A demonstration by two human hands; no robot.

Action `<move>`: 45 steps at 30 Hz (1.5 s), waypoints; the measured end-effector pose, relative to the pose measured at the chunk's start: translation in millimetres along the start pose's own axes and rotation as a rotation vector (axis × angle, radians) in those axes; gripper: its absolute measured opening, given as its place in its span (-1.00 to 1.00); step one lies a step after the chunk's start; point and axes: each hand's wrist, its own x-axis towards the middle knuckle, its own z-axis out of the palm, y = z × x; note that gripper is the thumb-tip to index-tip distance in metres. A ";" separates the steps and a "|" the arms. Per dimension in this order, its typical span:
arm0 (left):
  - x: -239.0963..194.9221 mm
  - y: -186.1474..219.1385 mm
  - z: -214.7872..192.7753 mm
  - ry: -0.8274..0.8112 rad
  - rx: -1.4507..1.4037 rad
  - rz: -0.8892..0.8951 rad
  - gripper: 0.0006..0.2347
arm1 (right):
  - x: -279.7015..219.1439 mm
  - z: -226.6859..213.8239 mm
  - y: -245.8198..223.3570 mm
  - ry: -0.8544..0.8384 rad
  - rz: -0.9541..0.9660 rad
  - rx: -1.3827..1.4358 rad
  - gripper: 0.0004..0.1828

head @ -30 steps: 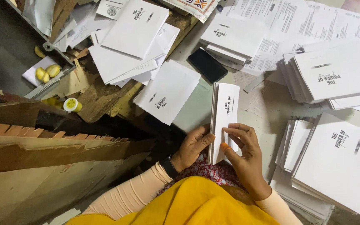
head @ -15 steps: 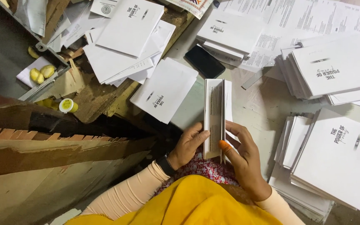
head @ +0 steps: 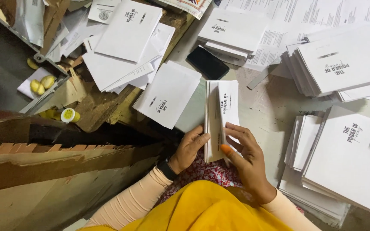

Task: Inspecting and stacking printed booklets on a workbench in a print shop.

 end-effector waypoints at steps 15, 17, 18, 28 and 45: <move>1.7 -13.9 -2.9 0.042 0.054 -0.008 -0.68 | -3.5 -5.3 26.2 0.119 -0.091 0.021 -0.42; 3.3 -11.2 -1.3 0.046 0.094 0.017 -0.66 | -3.5 -7.5 28.4 0.117 -0.117 -0.057 -0.44; 3.3 -10.1 0.0 0.052 0.132 0.042 -0.64 | -4.3 -8.7 29.5 0.112 -0.141 -0.137 -0.45; 30.4 12.3 -46.6 0.269 0.176 -0.020 -0.73 | 12.2 -52.2 23.7 0.292 -0.125 -0.380 -0.47; 52.0 -28.4 -130.2 0.335 1.503 0.011 -0.69 | 11.6 -73.8 101.4 0.152 -0.165 -1.450 -0.39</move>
